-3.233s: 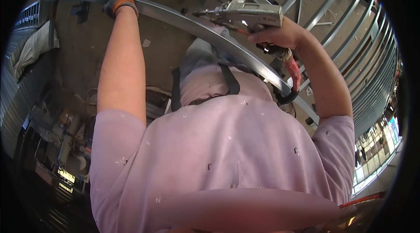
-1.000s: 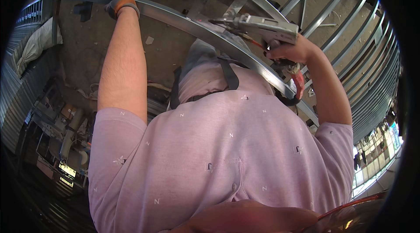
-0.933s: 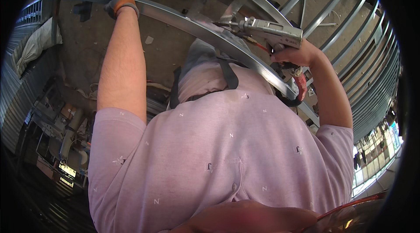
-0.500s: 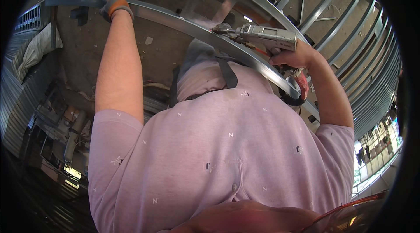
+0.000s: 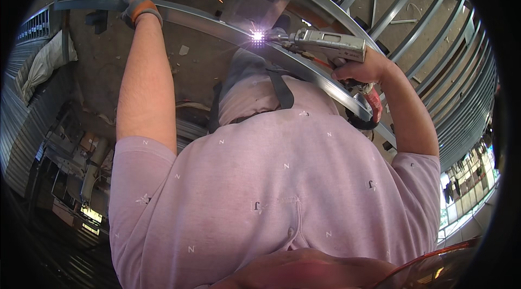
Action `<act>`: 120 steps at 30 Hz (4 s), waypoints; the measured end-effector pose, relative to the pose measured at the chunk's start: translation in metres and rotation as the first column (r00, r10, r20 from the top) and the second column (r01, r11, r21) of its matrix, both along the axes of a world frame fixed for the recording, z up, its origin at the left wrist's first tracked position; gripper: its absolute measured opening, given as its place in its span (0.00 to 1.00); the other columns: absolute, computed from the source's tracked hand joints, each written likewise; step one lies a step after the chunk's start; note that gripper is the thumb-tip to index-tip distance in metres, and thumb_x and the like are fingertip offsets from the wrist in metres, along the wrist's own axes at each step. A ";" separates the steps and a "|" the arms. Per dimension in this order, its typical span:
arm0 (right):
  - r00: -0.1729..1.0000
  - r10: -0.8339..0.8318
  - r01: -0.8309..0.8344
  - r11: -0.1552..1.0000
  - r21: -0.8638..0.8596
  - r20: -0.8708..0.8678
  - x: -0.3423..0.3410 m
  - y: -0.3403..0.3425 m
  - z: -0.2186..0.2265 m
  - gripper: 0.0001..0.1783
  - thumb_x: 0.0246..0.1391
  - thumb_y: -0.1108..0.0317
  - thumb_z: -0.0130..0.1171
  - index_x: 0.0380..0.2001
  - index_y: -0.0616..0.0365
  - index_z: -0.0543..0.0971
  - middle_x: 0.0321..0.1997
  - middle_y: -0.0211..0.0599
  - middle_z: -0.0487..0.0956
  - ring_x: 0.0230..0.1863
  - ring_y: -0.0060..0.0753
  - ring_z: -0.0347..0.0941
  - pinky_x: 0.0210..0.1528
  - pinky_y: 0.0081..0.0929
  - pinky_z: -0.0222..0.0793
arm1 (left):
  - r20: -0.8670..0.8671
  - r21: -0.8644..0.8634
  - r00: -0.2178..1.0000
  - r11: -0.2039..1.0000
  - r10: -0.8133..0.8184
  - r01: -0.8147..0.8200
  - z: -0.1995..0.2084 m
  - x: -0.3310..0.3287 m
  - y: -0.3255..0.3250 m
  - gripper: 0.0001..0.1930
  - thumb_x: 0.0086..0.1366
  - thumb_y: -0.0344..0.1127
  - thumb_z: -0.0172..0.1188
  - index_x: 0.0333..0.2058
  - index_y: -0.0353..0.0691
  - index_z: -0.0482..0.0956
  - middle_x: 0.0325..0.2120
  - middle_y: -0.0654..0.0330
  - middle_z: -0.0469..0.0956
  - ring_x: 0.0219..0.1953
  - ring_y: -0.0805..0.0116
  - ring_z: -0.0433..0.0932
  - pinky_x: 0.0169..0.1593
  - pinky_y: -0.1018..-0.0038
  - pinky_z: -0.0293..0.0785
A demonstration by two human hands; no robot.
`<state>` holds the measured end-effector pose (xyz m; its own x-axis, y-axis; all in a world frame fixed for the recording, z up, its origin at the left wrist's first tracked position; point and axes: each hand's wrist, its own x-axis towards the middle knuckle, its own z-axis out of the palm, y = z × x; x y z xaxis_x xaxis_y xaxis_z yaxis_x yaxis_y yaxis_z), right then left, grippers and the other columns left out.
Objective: The person welds a metal frame using a handheld welding torch, moving along seams and joints while sparks fly. They pause briefly to reposition the torch and continue welding different sections of the frame.
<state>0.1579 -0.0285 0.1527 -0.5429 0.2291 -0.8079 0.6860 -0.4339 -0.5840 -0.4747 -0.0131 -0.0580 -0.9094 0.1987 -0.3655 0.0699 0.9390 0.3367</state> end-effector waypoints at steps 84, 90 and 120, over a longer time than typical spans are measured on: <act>0.719 -0.495 -0.309 0.402 0.862 0.488 -0.116 -0.126 0.006 0.17 0.51 0.62 0.66 0.45 0.47 0.78 0.38 0.46 0.85 0.46 0.58 0.82 0.46 0.54 0.77 | 0.481 0.502 0.869 0.776 0.117 -0.382 0.144 0.134 0.017 0.36 0.74 0.52 0.57 0.73 0.39 0.62 0.70 0.42 0.68 0.64 0.46 0.76 0.67 0.57 0.72; 0.677 -0.507 -0.350 0.416 0.839 0.533 -0.117 -0.132 0.009 0.16 0.52 0.61 0.66 0.45 0.46 0.78 0.38 0.46 0.86 0.45 0.58 0.82 0.47 0.54 0.78 | 0.473 0.462 0.868 0.796 0.150 -0.390 0.156 0.149 0.016 0.33 0.78 0.52 0.49 0.74 0.40 0.62 0.73 0.48 0.66 0.69 0.51 0.71 0.73 0.65 0.63; 0.600 -0.506 -0.396 0.486 0.779 0.620 -0.123 -0.131 0.023 0.18 0.52 0.61 0.68 0.47 0.42 0.79 0.42 0.41 0.87 0.49 0.55 0.82 0.49 0.51 0.79 | 0.265 0.372 0.963 0.915 0.058 -0.157 0.115 0.130 0.021 0.53 0.72 0.59 0.57 0.78 0.34 0.37 0.69 0.43 0.69 0.65 0.45 0.76 0.70 0.58 0.71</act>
